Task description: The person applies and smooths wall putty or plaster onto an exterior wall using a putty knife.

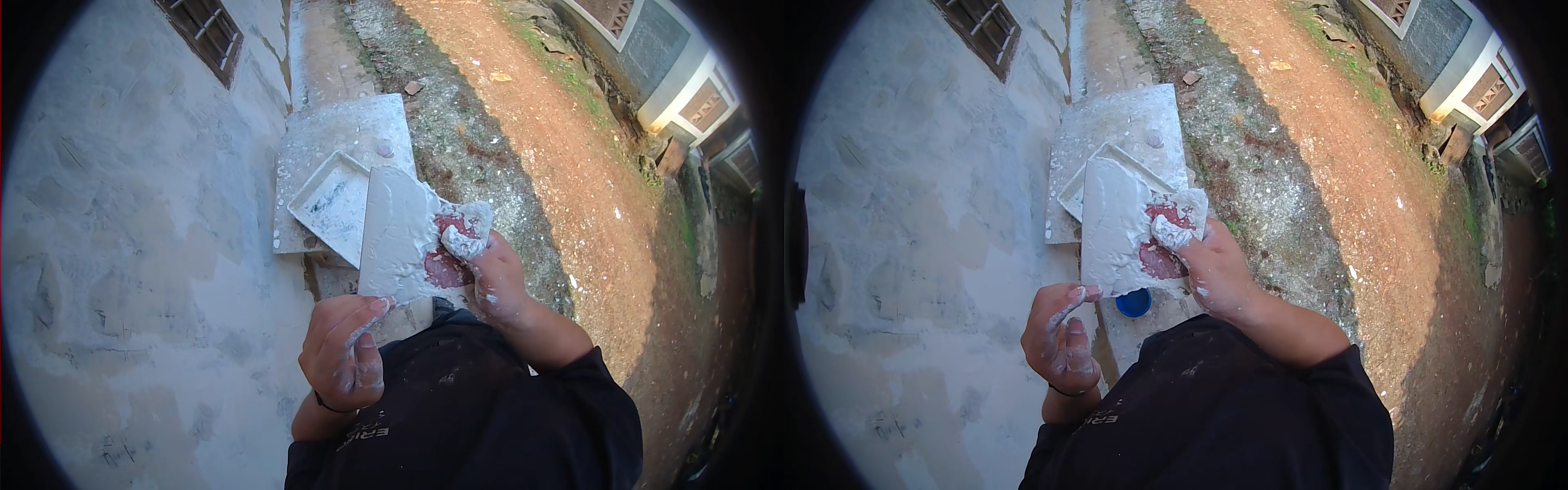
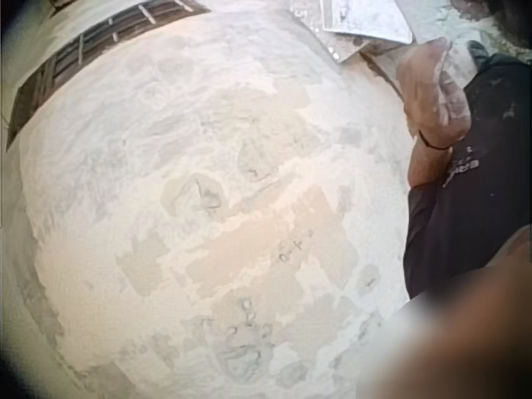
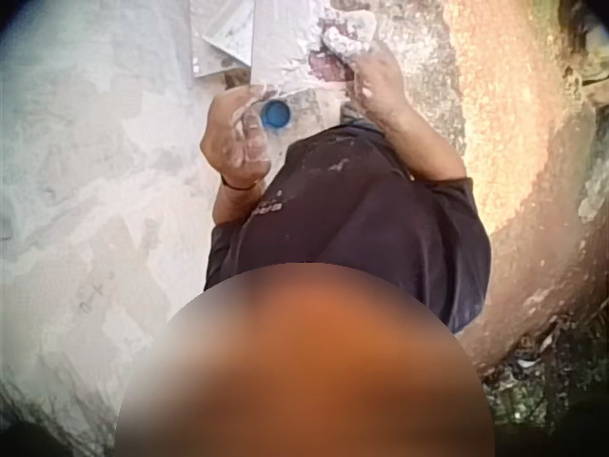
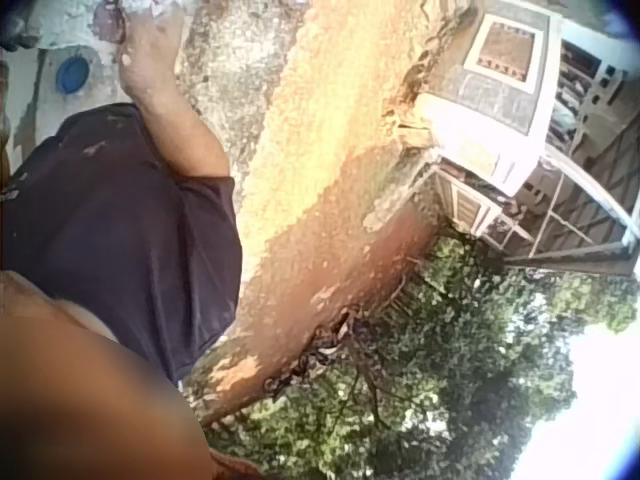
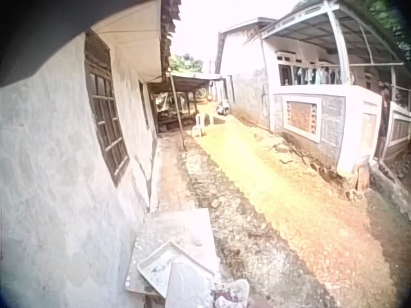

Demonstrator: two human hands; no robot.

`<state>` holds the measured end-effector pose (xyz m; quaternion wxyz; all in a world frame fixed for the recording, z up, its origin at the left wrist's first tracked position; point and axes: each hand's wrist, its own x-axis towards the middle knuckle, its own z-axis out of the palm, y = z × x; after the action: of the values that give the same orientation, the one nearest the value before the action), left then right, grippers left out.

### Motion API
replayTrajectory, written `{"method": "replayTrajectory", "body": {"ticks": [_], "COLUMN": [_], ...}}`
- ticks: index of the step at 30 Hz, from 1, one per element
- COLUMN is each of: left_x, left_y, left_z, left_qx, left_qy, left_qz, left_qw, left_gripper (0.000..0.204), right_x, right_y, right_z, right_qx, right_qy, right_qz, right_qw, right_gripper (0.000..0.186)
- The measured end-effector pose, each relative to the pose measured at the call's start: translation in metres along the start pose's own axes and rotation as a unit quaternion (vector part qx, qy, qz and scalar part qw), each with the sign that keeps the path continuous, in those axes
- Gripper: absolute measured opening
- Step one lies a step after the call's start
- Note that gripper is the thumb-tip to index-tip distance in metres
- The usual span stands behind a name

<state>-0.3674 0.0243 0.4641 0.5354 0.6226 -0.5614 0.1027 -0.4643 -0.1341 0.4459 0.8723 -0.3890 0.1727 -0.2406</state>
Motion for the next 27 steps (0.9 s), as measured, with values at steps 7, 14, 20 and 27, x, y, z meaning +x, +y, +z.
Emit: {"method": "replayTrajectory", "body": {"ticks": [7, 14, 20, 27], "left_x": [0.059, 0.122, 0.18, 0.214], "left_y": [-0.063, -0.145, -0.215, -0.343], "left_z": [0.058, 0.115, 0.175, 0.252], "left_qx": [0.003, -0.056, -0.08, -0.025], "left_qy": [0.051, 0.099, 0.141, 0.146], "left_qz": [-0.022, 0.072, 0.048, -0.016], "left_qw": [0.998, 0.991, 0.986, 0.989], "left_gripper": [0.03, 0.033, 0.023, 0.026], "right_x": [0.091, 0.172, 0.257, 0.407], "right_y": [-0.049, -0.087, -0.117, -0.129], "right_z": [-0.04, -0.064, -0.095, -0.177], "right_qx": [-0.028, -0.051, -0.125, -0.182], "right_qy": [-0.062, -0.022, 0.037, -0.014], "right_qz": [0.044, 0.047, 0.063, 0.126], "right_qw": [0.997, 0.997, 0.99, 0.975], "right_gripper": [0.028, 0.035, 0.034, 0.034]}}
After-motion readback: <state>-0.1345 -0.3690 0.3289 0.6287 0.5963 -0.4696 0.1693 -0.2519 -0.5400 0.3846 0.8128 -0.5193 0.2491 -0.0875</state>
